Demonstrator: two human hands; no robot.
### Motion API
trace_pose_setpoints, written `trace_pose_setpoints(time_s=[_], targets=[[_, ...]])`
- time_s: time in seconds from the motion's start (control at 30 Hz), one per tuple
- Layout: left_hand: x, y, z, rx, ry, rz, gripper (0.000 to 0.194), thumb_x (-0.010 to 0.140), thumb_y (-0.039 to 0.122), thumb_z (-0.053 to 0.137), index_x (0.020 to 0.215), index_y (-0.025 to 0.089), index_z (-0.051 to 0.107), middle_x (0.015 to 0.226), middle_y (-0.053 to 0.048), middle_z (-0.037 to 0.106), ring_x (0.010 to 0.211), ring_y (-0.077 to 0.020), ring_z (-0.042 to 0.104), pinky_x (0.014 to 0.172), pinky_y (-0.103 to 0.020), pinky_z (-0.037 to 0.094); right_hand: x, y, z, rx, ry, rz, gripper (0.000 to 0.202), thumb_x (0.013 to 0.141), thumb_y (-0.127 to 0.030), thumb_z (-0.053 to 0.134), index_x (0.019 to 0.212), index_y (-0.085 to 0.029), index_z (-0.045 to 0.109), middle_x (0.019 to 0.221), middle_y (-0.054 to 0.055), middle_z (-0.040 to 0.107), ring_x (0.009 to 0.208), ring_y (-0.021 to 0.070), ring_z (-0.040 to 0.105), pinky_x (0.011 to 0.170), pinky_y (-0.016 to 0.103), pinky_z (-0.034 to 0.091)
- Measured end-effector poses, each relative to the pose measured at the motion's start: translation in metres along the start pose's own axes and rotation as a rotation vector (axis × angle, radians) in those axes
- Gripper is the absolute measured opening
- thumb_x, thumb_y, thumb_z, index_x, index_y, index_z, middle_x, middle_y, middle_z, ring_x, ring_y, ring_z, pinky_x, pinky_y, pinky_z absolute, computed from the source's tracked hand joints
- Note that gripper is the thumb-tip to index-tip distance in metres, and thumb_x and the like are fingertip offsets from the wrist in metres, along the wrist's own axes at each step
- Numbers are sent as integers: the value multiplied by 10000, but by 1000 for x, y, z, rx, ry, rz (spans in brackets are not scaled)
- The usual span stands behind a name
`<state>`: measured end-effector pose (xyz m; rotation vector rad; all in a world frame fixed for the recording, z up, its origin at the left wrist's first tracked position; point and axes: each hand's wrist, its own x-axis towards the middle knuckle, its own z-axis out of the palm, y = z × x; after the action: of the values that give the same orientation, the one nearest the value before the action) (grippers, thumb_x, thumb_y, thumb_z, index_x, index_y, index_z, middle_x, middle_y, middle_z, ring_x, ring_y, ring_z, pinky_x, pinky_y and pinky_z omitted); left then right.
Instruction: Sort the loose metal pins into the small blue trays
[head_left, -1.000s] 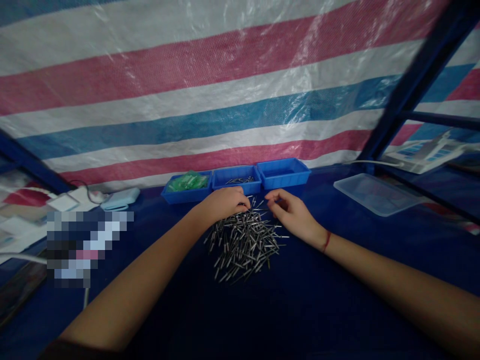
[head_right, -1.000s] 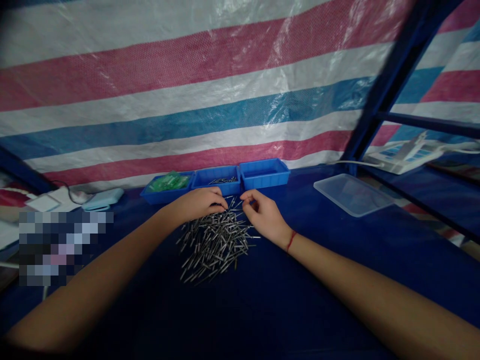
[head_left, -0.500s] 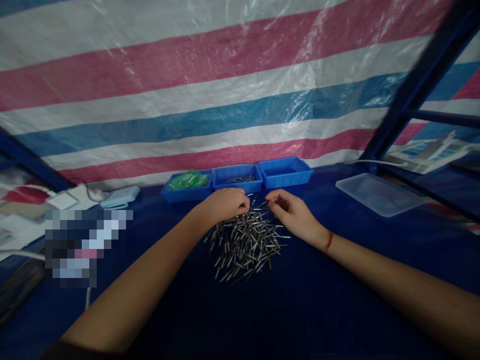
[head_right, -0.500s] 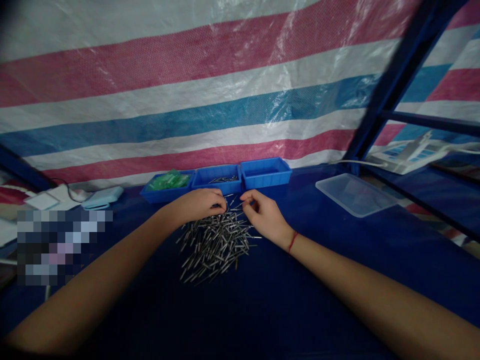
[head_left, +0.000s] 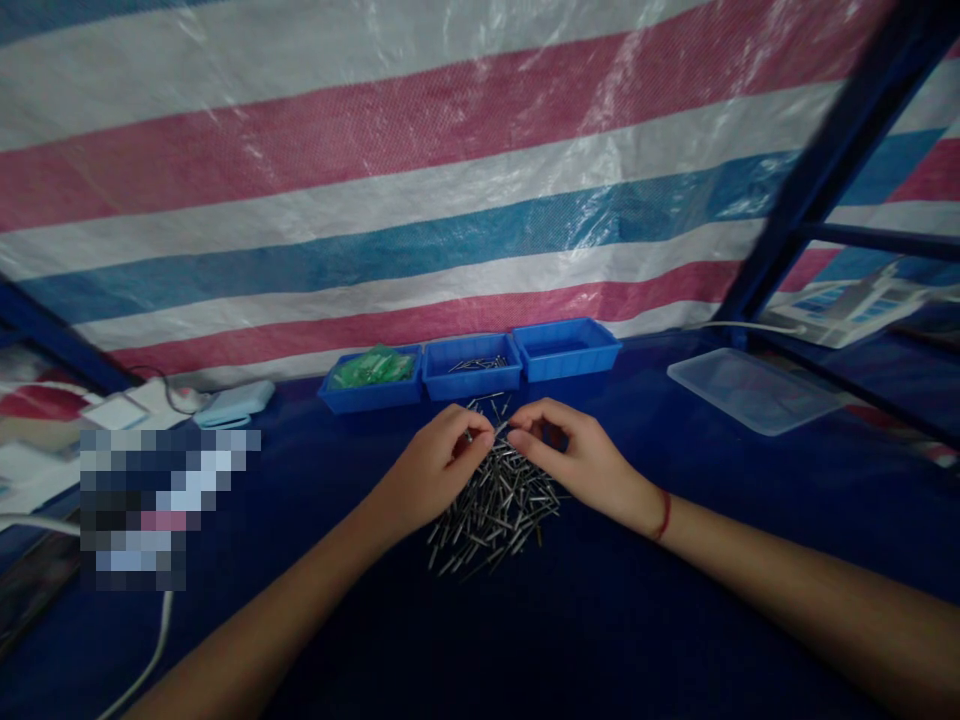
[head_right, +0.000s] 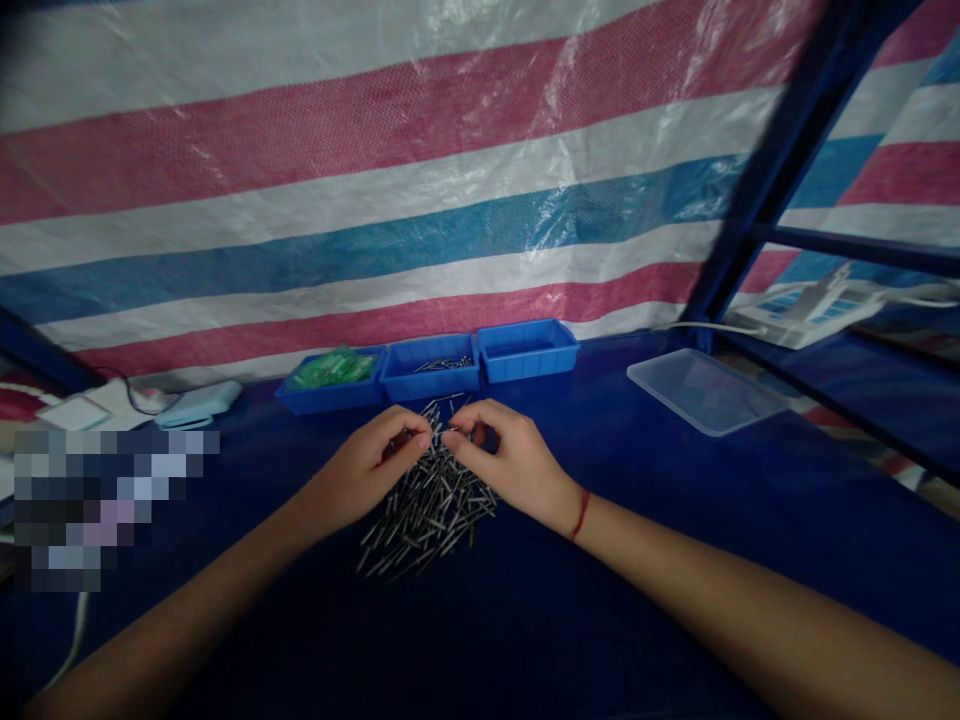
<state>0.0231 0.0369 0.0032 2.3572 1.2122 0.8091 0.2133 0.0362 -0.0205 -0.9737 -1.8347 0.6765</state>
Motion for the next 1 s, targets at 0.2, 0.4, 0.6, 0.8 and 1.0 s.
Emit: trace_pose_setpoints(time_s=[0.2, 0.4, 0.6, 0.8, 1.0], targets=[[-13, 10, 14, -39, 76, 27, 87, 895, 224, 463, 863, 203, 541, 824, -5, 536, 745, -141, 523, 685, -282, 419, -9, -10, 7, 69, -11, 21, 127, 839, -295, 546, 798, -188, 602, 731, 10, 591, 668, 129, 534, 603, 275, 438], [-17, 10, 18, -59, 61, 30, 82, 898, 241, 472, 911, 200, 542, 816, -4, 519, 725, -134, 513, 661, -270, 411, -13, -13, 8, 42, -4, -37, 93, 852, -245, 527, 839, -190, 601, 750, 13, 585, 681, 132, 540, 618, 284, 442], [-18, 10, 21, -61, 34, 19, 107, 895, 244, 472, 844, 203, 557, 742, 10, 512, 662, -128, 506, 605, -266, 394, -14, -15, 8, 14, -18, -76, 57, 830, -237, 566, 828, -202, 611, 761, 15, 597, 693, 136, 553, 609, 288, 447], [-18, 9, 19, -51, 129, -5, 45, 847, 215, 539, 805, 206, 554, 753, 10, 541, 662, -128, 510, 614, -264, 417, -13, -14, 6, 2, -32, -98, 92, 847, -221, 549, 886, -211, 632, 822, 30, 613, 755, 145, 570, 670, 310, 468], [-19, 9, 16, -26, 160, -16, 34, 849, 213, 539, 820, 211, 556, 801, 7, 565, 692, -126, 530, 635, -265, 428, -11, -7, 8, -24, 20, -82, 68, 824, -199, 576, 869, -209, 626, 840, 24, 607, 790, 142, 577, 702, 307, 470]])
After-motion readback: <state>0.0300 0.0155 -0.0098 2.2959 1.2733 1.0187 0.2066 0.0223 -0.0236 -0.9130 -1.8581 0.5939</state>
